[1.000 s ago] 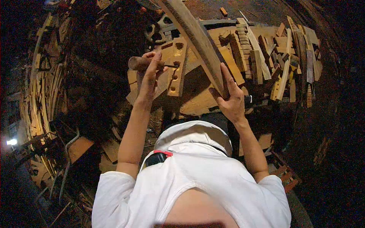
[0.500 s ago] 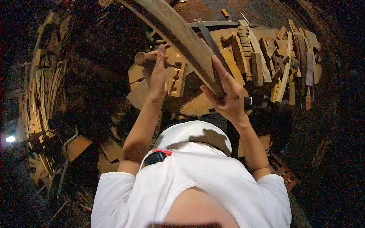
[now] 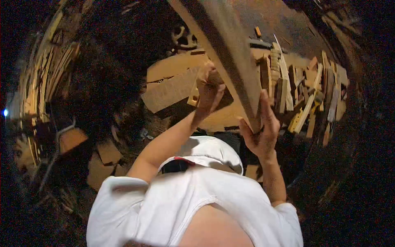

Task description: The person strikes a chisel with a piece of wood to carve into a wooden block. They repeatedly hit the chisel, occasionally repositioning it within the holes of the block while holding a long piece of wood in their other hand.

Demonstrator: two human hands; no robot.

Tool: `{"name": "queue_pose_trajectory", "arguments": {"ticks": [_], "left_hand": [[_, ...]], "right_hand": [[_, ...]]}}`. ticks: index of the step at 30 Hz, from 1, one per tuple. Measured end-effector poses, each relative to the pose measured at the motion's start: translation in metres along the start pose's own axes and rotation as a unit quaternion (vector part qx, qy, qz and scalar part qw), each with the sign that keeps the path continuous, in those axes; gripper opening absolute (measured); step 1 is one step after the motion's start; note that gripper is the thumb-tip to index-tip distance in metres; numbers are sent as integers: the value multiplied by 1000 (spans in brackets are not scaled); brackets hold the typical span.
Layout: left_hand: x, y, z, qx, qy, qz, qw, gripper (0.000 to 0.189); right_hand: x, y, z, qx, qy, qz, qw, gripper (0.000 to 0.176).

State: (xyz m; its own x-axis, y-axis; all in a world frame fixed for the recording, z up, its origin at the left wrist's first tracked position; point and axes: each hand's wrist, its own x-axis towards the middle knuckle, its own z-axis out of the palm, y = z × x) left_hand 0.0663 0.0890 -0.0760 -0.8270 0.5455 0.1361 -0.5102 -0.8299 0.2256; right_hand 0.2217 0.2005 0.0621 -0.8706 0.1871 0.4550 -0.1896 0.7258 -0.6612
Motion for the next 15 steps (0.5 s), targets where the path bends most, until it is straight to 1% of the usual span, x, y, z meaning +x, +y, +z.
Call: {"name": "queue_pose_trajectory", "arguments": {"ticks": [1,2,3,4,5,6,7,8,9,10,11,12,14,15], "left_hand": [[0,-10,6,171,45,56,983,32],[0,-15,11,333,97,107,932,27],[1,-10,18,388,93,92,912,23],[4,-19,1,386,96,117,910,23],[5,-38,-32,344,113,187,913,20],[5,-29,0,302,134,248,911,18],[0,-6,30,561,176,9,809,21],[-2,-5,38,558,183,17,809,21],[-3,-6,44,627,132,113,760,24],[-1,-9,48,684,76,206,696,28],[7,-19,29,700,65,228,673,23],[7,-25,30,698,65,232,674,23],[5,-33,31,744,89,261,609,19],[-1,-37,29,747,139,308,573,22]], "right_hand": [[-5,6,1,-14,-64,42,997,75],[-7,12,5,-25,-117,92,988,74],[-12,18,10,-14,-88,88,992,79],[-16,21,11,0,-58,73,996,83],[-12,15,8,4,-71,56,996,83],[-9,-1,1,-25,-12,28,999,82],[-8,-9,-3,-54,52,-1,997,81],[-13,-7,-2,-51,44,-9,998,81],[-21,0,1,-24,59,-13,998,80],[-28,8,5,1,77,-17,997,79],[-26,20,8,-47,-31,26,998,78],[-28,27,13,-83,-85,52,992,77],[-33,24,10,-68,-63,45,995,78],[-36,18,10,-66,-69,45,994,78]]}}
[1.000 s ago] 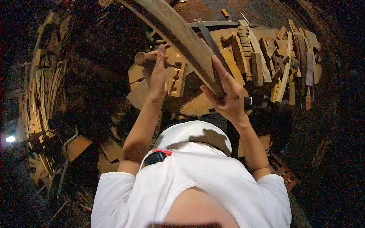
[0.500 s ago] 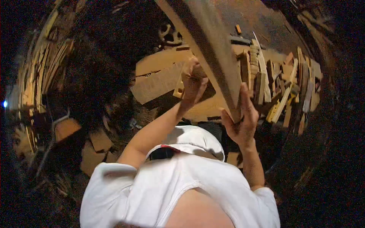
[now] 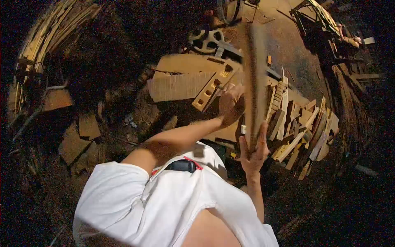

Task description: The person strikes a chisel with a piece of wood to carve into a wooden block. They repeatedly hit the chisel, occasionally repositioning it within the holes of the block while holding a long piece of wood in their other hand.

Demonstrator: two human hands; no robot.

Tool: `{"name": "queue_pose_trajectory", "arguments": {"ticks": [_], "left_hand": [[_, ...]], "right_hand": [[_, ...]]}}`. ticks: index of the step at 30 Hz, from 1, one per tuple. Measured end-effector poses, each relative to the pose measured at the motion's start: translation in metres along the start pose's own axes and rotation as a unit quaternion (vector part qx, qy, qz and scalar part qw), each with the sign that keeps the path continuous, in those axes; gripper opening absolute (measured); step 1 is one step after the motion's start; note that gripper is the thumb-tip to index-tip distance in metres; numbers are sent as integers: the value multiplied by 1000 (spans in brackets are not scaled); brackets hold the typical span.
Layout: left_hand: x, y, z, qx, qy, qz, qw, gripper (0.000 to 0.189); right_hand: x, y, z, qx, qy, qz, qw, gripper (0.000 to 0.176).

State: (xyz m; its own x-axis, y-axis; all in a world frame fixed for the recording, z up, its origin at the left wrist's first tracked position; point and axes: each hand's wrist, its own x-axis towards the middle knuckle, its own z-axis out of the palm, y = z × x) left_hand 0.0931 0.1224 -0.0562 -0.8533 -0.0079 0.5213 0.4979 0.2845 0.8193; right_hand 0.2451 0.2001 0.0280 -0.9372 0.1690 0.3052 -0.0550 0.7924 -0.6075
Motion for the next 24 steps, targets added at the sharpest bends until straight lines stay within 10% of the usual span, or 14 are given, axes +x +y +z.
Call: {"name": "queue_pose_trajectory", "arguments": {"ticks": [5,7,8,11,13,15,17,18,19,24], "left_hand": [[-23,-15,22,-70,-149,-50,985,29],[-61,-96,78,-419,-80,-295,855,28],[-42,-93,48,-209,-165,-160,951,26],[30,5,-22,-35,-217,-21,975,28],[12,-56,10,-109,-219,-85,966,30],[46,-35,-14,-544,-125,-203,805,35],[62,-87,13,-655,-63,-275,701,37],[73,-54,-12,-553,7,-171,815,17],[103,-63,-46,-311,-136,-115,933,17],[117,-25,-54,-225,-44,-181,956,30]], "right_hand": [[-27,14,13,42,117,10,992,74],[-16,9,14,38,20,72,996,72],[-13,9,17,43,43,59,996,72],[-18,9,19,98,65,63,991,74],[-17,6,18,70,134,21,988,75],[-20,11,16,62,148,31,987,74],[-13,7,10,72,134,59,987,80],[-14,8,9,72,136,59,986,80],[-16,7,9,102,134,85,982,80],[-27,16,21,196,126,146,961,78]]}}
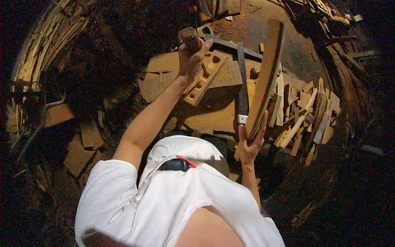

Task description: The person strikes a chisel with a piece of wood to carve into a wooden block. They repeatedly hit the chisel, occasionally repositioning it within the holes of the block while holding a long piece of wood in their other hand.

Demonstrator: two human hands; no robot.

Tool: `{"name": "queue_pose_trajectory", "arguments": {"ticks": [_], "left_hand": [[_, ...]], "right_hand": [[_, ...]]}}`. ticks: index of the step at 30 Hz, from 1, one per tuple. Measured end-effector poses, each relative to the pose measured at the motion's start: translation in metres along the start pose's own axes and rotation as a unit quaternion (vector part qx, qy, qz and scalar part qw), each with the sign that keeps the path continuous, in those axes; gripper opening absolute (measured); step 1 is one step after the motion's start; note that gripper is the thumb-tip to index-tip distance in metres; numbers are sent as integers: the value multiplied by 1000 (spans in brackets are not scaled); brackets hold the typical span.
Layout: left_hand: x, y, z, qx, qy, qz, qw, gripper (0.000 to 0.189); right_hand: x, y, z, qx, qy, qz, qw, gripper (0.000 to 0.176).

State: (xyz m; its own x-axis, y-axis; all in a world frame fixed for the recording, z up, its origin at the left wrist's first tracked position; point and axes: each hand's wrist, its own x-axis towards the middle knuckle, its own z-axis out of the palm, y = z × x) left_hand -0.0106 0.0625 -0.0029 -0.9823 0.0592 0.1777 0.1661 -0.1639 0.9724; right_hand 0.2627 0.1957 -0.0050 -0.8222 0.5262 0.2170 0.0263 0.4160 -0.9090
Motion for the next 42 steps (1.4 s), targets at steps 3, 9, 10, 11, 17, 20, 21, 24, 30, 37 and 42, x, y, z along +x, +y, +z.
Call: {"name": "queue_pose_trajectory", "arguments": {"ticks": [3,9,10,11,17,20,21,24,30,37,42], "left_hand": [[-4,-9,-4,28,-38,-25,999,17],[-22,-25,-4,42,-100,-60,992,14],[-23,-30,-3,42,-101,-60,992,14],[-23,-33,-1,49,-99,-6,994,19],[-30,-36,1,62,-105,-24,992,20],[-29,-35,3,97,-134,20,986,17],[-30,-32,4,149,-167,84,971,17],[-39,-39,13,196,-219,68,954,21],[-68,-29,26,179,-215,244,929,23],[-79,-29,34,201,-251,211,923,21],[-72,-43,35,194,-256,260,911,20]], "right_hand": [[-2,6,3,-31,-7,11,999,77],[2,3,6,-67,5,-111,992,77],[2,-3,5,-59,-14,-64,996,78],[2,-6,3,-51,-33,-17,998,79],[-1,10,2,-45,-49,-2,998,89],[6,11,3,-57,-35,-65,996,87],[12,2,2,-57,-35,-65,996,87],[24,-27,-6,-118,0,-123,985,86],[33,-19,2,-186,-29,-196,962,80],[29,-31,6,-144,66,-241,957,70],[22,0,2,-157,-62,-123,978,75]]}}
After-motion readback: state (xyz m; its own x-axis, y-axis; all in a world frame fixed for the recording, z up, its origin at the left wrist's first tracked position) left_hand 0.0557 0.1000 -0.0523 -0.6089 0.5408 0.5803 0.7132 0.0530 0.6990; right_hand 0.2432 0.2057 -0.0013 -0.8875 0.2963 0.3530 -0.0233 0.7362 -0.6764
